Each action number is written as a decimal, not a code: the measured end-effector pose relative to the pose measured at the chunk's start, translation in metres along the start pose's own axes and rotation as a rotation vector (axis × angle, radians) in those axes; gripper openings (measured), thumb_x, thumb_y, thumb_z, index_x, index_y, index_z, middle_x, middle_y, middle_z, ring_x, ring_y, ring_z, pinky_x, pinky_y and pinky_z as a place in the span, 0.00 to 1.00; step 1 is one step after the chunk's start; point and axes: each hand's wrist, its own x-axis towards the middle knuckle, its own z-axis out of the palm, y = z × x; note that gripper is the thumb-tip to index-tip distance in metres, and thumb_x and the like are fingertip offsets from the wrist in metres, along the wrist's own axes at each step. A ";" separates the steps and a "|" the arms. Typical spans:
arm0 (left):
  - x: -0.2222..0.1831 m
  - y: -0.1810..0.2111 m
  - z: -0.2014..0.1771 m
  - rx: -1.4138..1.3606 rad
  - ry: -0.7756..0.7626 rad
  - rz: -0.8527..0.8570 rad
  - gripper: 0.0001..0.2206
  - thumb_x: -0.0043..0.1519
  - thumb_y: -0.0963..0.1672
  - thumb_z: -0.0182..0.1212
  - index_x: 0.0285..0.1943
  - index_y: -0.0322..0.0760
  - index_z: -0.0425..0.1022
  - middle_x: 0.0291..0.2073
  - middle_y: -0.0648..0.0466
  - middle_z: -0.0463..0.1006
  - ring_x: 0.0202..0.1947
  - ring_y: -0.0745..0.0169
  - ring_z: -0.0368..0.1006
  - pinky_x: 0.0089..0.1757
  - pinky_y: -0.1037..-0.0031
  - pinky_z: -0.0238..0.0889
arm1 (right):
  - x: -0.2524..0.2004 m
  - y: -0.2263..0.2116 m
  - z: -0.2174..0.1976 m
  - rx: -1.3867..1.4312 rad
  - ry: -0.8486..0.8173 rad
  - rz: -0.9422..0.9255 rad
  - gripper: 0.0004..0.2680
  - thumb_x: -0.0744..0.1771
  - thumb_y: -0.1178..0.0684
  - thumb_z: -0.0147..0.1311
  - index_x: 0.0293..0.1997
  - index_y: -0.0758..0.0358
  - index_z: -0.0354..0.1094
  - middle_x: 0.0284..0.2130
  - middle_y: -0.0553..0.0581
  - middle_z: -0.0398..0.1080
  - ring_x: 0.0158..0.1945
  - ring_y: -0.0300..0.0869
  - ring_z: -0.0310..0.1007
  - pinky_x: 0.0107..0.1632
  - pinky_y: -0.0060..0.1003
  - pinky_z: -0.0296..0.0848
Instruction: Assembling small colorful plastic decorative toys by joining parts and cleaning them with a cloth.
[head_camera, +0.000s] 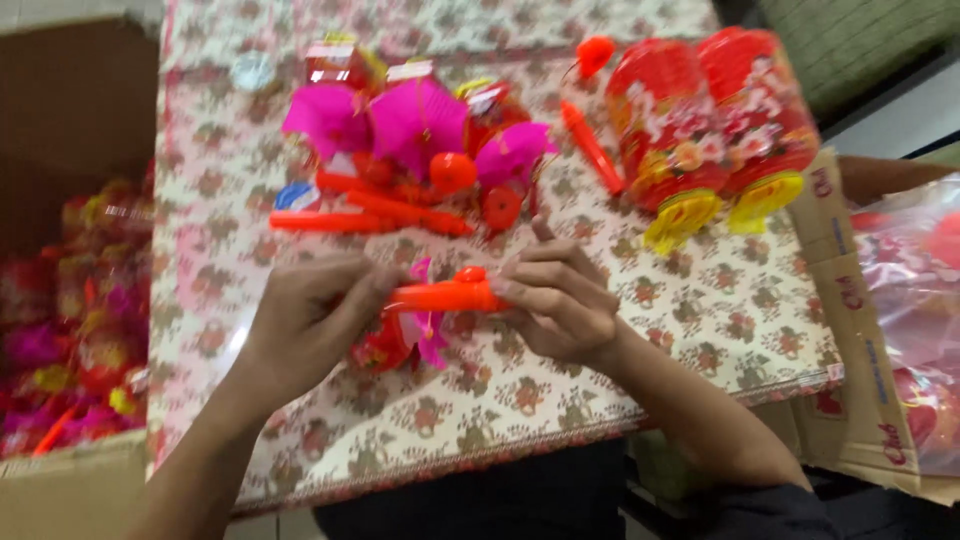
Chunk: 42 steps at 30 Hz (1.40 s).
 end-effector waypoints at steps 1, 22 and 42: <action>0.001 -0.005 0.000 -0.003 -0.001 0.007 0.18 0.68 0.45 0.57 0.21 0.42 0.77 0.11 0.56 0.70 0.12 0.63 0.65 0.22 0.75 0.64 | -0.008 0.006 0.001 -0.007 -0.001 -0.004 0.07 0.65 0.51 0.65 0.36 0.66 0.79 0.28 0.59 0.77 0.31 0.52 0.76 0.41 0.44 0.83; -0.011 -0.012 0.019 0.140 0.059 0.237 0.18 0.57 0.44 0.71 0.55 0.35 0.78 0.29 0.49 0.80 0.32 0.48 0.81 0.34 0.61 0.76 | -0.038 0.011 0.003 0.132 -0.039 0.117 0.08 0.68 0.51 0.60 0.46 0.64 0.76 0.25 0.58 0.73 0.32 0.45 0.72 0.68 0.57 0.65; -0.010 -0.016 0.019 0.300 -0.016 0.201 0.12 0.62 0.47 0.65 0.44 0.31 0.81 0.27 0.52 0.76 0.24 0.61 0.71 0.29 0.69 0.61 | -0.027 0.014 -0.016 0.106 -0.277 0.116 0.10 0.65 0.53 0.66 0.47 0.64 0.72 0.39 0.57 0.78 0.42 0.50 0.76 0.70 0.57 0.63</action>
